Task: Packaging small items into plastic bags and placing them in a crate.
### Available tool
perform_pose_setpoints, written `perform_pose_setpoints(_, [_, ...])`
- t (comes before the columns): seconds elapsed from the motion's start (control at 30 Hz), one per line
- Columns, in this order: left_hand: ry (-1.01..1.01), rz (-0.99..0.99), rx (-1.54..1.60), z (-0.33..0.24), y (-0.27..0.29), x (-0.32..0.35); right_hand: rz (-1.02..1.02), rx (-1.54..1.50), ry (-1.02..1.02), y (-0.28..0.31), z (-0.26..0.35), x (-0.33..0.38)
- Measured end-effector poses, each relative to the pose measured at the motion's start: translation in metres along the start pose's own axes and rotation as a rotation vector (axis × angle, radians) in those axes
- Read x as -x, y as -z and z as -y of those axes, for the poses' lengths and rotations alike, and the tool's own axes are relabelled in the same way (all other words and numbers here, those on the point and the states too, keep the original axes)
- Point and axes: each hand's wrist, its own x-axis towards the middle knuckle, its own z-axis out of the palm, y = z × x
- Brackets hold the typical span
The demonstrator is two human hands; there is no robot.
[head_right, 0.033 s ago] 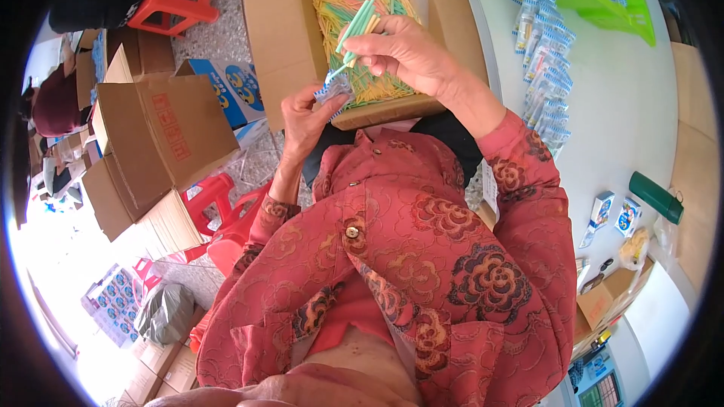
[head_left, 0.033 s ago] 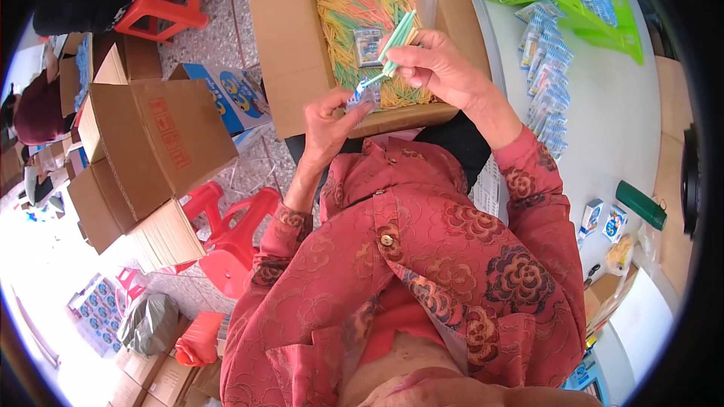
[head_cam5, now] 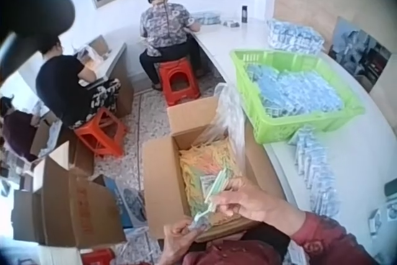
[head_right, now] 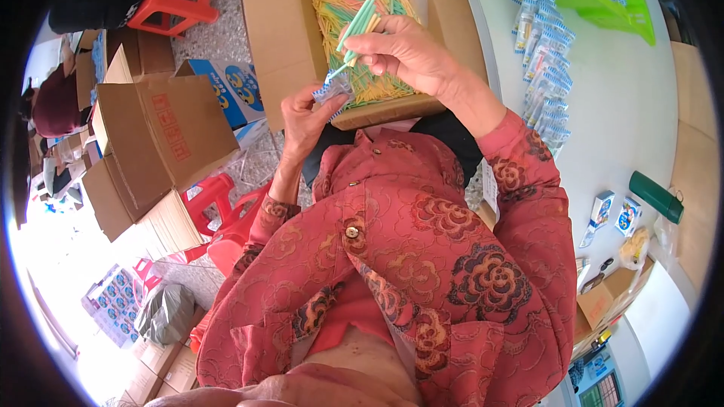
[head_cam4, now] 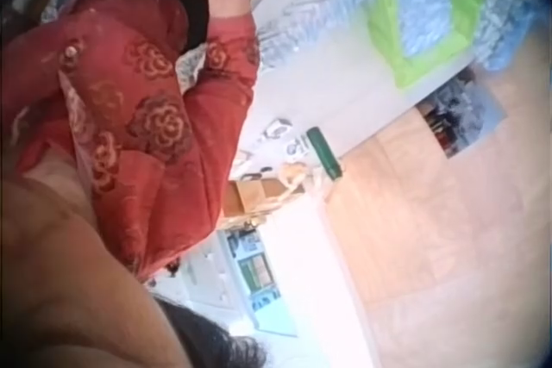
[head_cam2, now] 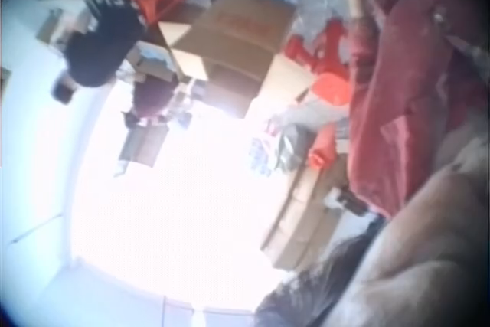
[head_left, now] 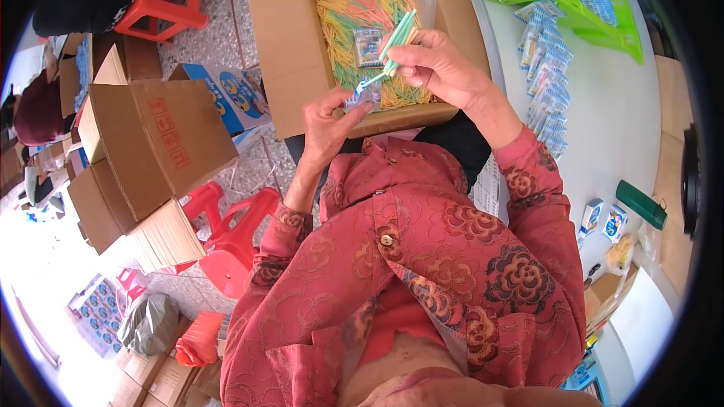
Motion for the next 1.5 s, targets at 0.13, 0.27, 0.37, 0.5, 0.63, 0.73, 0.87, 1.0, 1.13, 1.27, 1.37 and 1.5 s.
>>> perform_pose_setpoints(0.13, [-0.005,0.004,0.026,-0.004,-0.001,0.000,-0.005,-0.051,-0.022,0.005,0.001,0.003])
perform_pose_setpoints(0.27, [-0.017,-0.005,0.012,-0.003,0.001,0.000,-0.024,-0.068,-0.013,0.005,0.002,0.005])
perform_pose_setpoints(0.37, [-0.025,0.001,-0.023,-0.003,0.001,-0.001,-0.027,0.020,-0.022,0.006,0.002,0.006])
perform_pose_setpoints(0.5, [-0.035,-0.007,-0.047,-0.007,-0.002,-0.002,-0.009,0.210,0.042,-0.003,0.004,0.006])
perform_pose_setpoints(0.63, [-0.093,0.009,-0.090,-0.010,-0.003,-0.003,-0.017,0.325,0.084,-0.008,0.005,0.007])
perform_pose_setpoints(0.73, [-0.119,0.032,-0.121,-0.011,-0.004,-0.005,-0.039,0.385,0.104,-0.008,0.005,0.005])
perform_pose_setpoints(0.87, [-0.109,0.060,-0.130,-0.015,-0.003,-0.002,-0.044,0.487,0.162,-0.012,0.003,0.010])
perform_pose_setpoints(1.0, [-0.121,0.074,-0.112,-0.017,-0.004,-0.002,-0.058,0.560,0.239,-0.016,0.003,0.012])
perform_pose_setpoints(1.13, [-0.118,0.078,-0.078,-0.018,-0.005,-0.002,-0.042,0.635,0.299,-0.017,0.003,0.014])
perform_pose_setpoints(1.27, [-0.040,0.063,-0.031,-0.011,-0.006,0.000,-0.029,0.590,0.241,-0.017,0.004,0.016])
perform_pose_setpoints(1.37, [-0.011,0.032,0.020,-0.007,-0.009,0.000,-0.012,0.564,0.243,-0.016,0.003,0.016])
perform_pose_setpoints(1.5, [-0.005,0.023,0.039,-0.009,-0.010,-0.001,-0.013,0.561,0.242,-0.015,0.002,0.016])
